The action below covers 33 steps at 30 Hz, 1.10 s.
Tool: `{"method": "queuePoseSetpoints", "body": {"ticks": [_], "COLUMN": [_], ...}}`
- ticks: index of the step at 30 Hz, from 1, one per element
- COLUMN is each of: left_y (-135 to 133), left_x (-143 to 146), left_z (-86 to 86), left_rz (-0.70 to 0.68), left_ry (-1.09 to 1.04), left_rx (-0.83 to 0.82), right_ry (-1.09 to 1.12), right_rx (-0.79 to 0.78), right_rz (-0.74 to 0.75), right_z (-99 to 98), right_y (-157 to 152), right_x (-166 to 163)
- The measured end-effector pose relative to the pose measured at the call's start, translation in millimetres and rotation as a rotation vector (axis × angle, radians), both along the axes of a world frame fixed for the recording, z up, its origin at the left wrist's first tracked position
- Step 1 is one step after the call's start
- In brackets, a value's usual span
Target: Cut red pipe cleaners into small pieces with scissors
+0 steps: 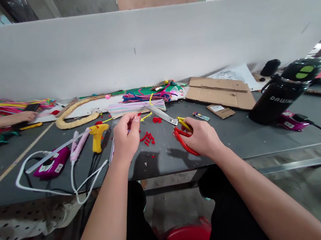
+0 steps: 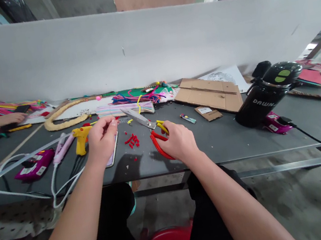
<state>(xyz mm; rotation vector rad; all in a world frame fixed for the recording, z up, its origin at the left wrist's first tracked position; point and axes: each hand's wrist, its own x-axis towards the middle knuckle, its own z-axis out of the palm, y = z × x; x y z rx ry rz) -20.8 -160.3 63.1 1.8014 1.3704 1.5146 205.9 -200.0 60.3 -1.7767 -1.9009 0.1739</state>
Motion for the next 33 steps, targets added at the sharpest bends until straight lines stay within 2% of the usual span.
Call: {"method": "queuePoseSetpoints", "body": {"ticks": [4,10,15,20,33], "left_y": [2.3,6.6,1.9,-2.0,-5.3], "left_x": [2.4,9.0,12.5,14.1,17.3], "left_z": [1.6,1.6,6.5,12.0,11.1], "left_rz": [-0.046,-0.234,-0.327,-0.346,-0.457], "left_ry": [-0.126,-0.600,-0.827,-0.841,-0.889], "left_rx": [-0.044,-0.189,-0.331,-0.420,-0.499], "right_ry": [-0.009,0.000,0.020,0.021,0.046], "right_rx": [-0.008,-0.016,0.014,0.016,0.024], "right_rz": [0.038,0.095,0.087,0.070,0.078], "right_z": [-0.2,-2.7,-3.6,-5.0,-6.3], "right_y": [-0.8,-0.5,-0.8,-0.5,0.3], "right_x": [-0.5,-2.4,-5.0,-6.0,-7.1]}}
